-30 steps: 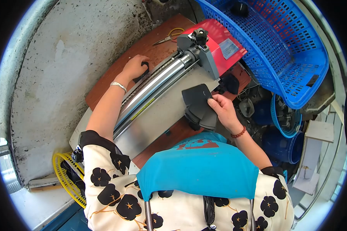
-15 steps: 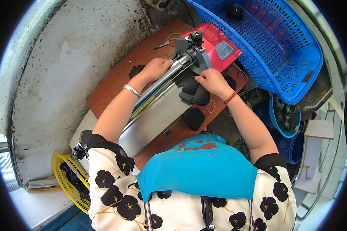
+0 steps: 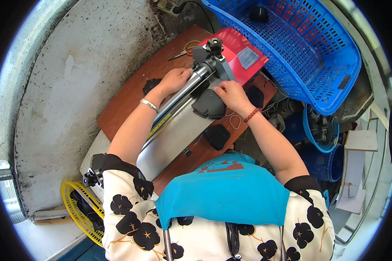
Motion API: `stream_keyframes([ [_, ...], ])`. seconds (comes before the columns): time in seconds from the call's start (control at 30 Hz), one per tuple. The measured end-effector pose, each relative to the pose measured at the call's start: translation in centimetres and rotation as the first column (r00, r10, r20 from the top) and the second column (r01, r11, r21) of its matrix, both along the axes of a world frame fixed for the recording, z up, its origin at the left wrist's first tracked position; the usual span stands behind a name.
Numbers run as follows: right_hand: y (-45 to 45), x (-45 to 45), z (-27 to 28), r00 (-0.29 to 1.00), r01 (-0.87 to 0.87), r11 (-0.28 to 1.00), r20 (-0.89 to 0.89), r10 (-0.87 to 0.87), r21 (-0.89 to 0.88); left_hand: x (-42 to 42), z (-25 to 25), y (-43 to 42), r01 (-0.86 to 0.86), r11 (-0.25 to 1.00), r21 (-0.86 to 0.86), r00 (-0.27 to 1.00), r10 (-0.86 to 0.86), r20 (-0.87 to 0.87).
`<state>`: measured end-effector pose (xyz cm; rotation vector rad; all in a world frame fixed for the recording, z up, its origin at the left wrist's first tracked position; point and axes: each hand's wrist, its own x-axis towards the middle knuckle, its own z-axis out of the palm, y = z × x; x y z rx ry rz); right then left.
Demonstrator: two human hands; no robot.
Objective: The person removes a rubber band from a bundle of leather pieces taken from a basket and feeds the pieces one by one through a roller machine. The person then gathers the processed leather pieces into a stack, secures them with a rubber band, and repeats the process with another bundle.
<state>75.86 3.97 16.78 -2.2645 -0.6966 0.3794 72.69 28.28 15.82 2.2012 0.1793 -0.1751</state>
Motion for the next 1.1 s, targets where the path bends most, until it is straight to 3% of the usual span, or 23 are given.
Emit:
stream_keyframes([
  [0.1, -1.2, -0.7, 0.4, 0.999, -0.045, 0.997, 0.013, 0.044, 0.061, 0.1, 0.0, 0.8, -0.079, 0.991, 0.107, 0.996, 0.084, -0.043],
  [0.17, -1.6, -1.3, 0.6, 0.997, -0.078, 0.99, 0.037, 0.074, 0.115, -0.2, 0.9, 1.2, -0.12, 0.957, 0.265, 0.993, 0.122, 0.01],
  [0.27, -2.1, -1.6, 0.9, 0.993, -0.103, 0.989, 0.07, 0.096, 0.104, -0.5, 1.2, 1.6, -0.183, 0.961, 0.207, 0.977, 0.154, 0.148],
  [0.33, -2.0, -1.4, 0.3, 0.995, -0.022, 0.99, -0.098, 0.036, 0.14, -0.9, 1.7, 1.3, -0.217, 0.962, 0.166, 0.941, 0.161, 0.299],
  [0.37, -2.0, -1.4, -0.1, 0.994, -0.024, 0.99, -0.1, 0.038, 0.14, -1.1, 2.0, 1.2, -0.22, 0.961, 0.165, 0.941, 0.164, 0.297],
  [0.43, -1.9, -1.4, -0.5, 0.999, 0.038, 0.982, -0.034, -0.033, 0.185, -1.6, 2.9, 0.9, -0.217, 0.919, 0.33, 0.912, 0.071, 0.403],
  [0.53, -1.6, -1.4, -0.3, 0.991, 0.113, 0.979, -0.088, -0.099, 0.17, -2.3, 4.6, 0.1, -0.191, 0.907, 0.375, 0.95, 0.074, 0.304],
  [0.67, -1.4, -1.1, -0.6, 0.996, 0.087, 0.989, 0.007, -0.089, 0.121, -2.6, 2.9, 0.7, -0.155, 0.893, 0.422, 0.911, -0.036, 0.411],
  [0.73, -1.1, -0.7, -0.1, 0.998, 0.056, 0.998, -0.043, -0.055, 0.034, -2.5, 2.1, 1.1, -0.08, 0.826, 0.558, 0.911, -0.166, 0.377],
  [0.87, -0.1, 0.1, 0.3, 1.0, 0.0, 0.996, 0.022, 0.002, -0.086, -2.3, 2.8, 0.4, -0.039, 0.793, 0.608, 0.929, -0.195, 0.314],
  [0.93, 0.3, 0.5, 0.4, 0.999, 0.027, 0.993, 0.041, -0.022, -0.112, -1.8, 3.8, 0.1, 0.094, 0.89, 0.447, 0.99, -0.129, 0.049],
  [1.03, 0.9, 0.9, 0.3, 0.997, 0.069, 0.996, -0.014, -0.07, -0.053, -0.7, 2.6, 0.3, 0.106, 0.935, 0.338, 0.992, -0.078, -0.096],
  [1.1, 1.2, 0.9, 0.3, 0.997, 0.078, 0.996, -0.022, -0.079, -0.041, -1.1, 2.7, -0.5, 0.071, 0.939, 0.337, 0.994, -0.038, -0.102],
])
